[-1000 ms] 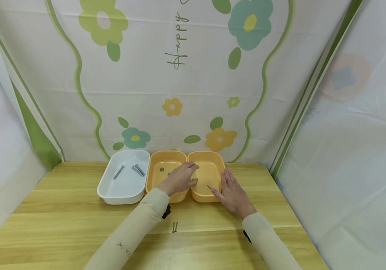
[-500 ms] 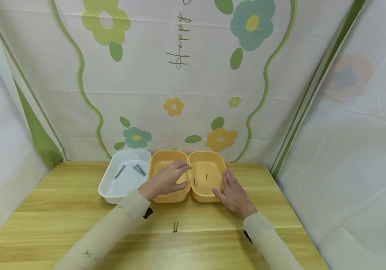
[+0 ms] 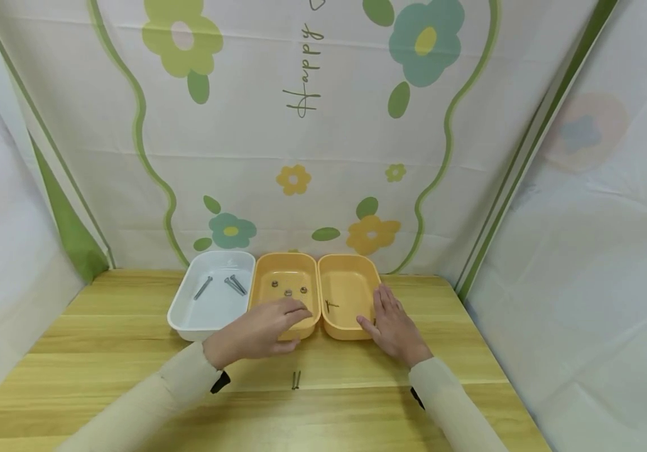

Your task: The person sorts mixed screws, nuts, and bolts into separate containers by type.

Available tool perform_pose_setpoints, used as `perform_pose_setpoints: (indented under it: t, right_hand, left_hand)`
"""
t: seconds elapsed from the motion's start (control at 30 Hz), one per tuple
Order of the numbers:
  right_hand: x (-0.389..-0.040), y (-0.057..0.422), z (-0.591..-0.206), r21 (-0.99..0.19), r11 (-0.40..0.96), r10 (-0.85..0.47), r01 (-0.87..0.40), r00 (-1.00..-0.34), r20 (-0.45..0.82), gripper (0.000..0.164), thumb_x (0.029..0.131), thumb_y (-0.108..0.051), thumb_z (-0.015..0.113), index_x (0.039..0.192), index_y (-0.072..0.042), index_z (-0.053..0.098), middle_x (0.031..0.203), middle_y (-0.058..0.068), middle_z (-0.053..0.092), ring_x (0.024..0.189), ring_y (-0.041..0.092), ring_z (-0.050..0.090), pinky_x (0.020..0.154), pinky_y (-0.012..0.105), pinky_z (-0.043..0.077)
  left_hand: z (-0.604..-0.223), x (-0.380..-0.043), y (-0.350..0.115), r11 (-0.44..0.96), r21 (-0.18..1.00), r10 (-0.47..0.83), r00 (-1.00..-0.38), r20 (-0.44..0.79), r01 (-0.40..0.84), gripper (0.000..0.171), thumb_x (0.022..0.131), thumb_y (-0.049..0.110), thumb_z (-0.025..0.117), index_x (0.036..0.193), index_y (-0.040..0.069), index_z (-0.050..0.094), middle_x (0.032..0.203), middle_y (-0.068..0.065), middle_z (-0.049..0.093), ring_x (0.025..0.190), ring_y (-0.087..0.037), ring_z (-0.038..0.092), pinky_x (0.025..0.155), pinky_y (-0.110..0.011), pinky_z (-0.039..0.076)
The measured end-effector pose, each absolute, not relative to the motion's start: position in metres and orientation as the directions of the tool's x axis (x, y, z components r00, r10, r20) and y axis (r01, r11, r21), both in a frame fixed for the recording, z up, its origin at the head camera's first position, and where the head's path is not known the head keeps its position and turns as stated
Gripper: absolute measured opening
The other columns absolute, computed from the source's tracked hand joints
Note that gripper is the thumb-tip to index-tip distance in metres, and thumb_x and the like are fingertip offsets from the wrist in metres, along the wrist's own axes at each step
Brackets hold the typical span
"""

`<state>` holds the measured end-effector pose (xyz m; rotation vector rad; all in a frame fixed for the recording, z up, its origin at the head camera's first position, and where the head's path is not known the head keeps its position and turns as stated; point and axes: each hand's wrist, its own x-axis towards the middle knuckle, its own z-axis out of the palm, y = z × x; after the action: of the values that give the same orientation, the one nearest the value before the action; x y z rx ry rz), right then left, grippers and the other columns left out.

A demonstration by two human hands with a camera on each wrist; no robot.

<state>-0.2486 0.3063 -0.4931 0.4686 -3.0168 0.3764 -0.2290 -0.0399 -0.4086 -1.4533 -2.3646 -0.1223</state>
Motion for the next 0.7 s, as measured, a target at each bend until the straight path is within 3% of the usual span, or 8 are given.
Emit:
perform_pose_setpoints:
  t: [0.4, 0.53, 0.7]
  right_hand:
    - [-0.248, 0.307, -0.495, -0.239, 0.919, -0.292, -0.313, -0.949, 0.119, 0.090, 0.111, -0.057, 0.039, 0.164, 0.011, 0.013, 0.176, 0.029, 0.008, 0.164, 0.045, 0.009, 0.131, 0.063, 0.018]
    - [-0.249, 0.308, -0.495, -0.234, 0.920, -0.294, -0.314, -0.948, 0.119, 0.090, 0.111, -0.057, 0.039, 0.165, 0.010, 0.013, 0.176, 0.028, 0.008, 0.165, 0.044, 0.009, 0.131, 0.062, 0.018]
    - [-0.250, 0.307, -0.494, -0.240, 0.919, -0.294, -0.313, -0.949, 0.112, 0.090, 0.111, -0.058, 0.039, 0.165, 0.010, 0.012, 0.176, 0.027, 0.007, 0.165, 0.044, 0.008, 0.132, 0.062, 0.017]
  left_hand:
    - [-0.443, -0.208, -0.048, 0.401, 0.004, 0.904, -0.396, 0.159, 0.916, 0.033, 0.089, 0.029, 0.083, 0.116, 0.011, 0.075, 0.110, 0.002, 0.072, 0.094, -0.007, 0.068, 0.079, -0.015, 0.057]
    - [-0.455, -0.208, -0.049, 0.404, 0.066, 0.906, -0.409, 0.109, 0.913, 0.031, 0.087, 0.026, 0.084, 0.114, 0.013, 0.077, 0.112, 0.004, 0.074, 0.096, -0.005, 0.069, 0.082, -0.013, 0.057]
    - [-0.467, -0.208, -0.047, 0.432, 0.084, 0.897, -0.438, 0.058, 0.898, 0.030, 0.088, 0.026, 0.084, 0.116, 0.017, 0.077, 0.123, 0.001, 0.075, 0.111, -0.009, 0.070, 0.095, -0.021, 0.059]
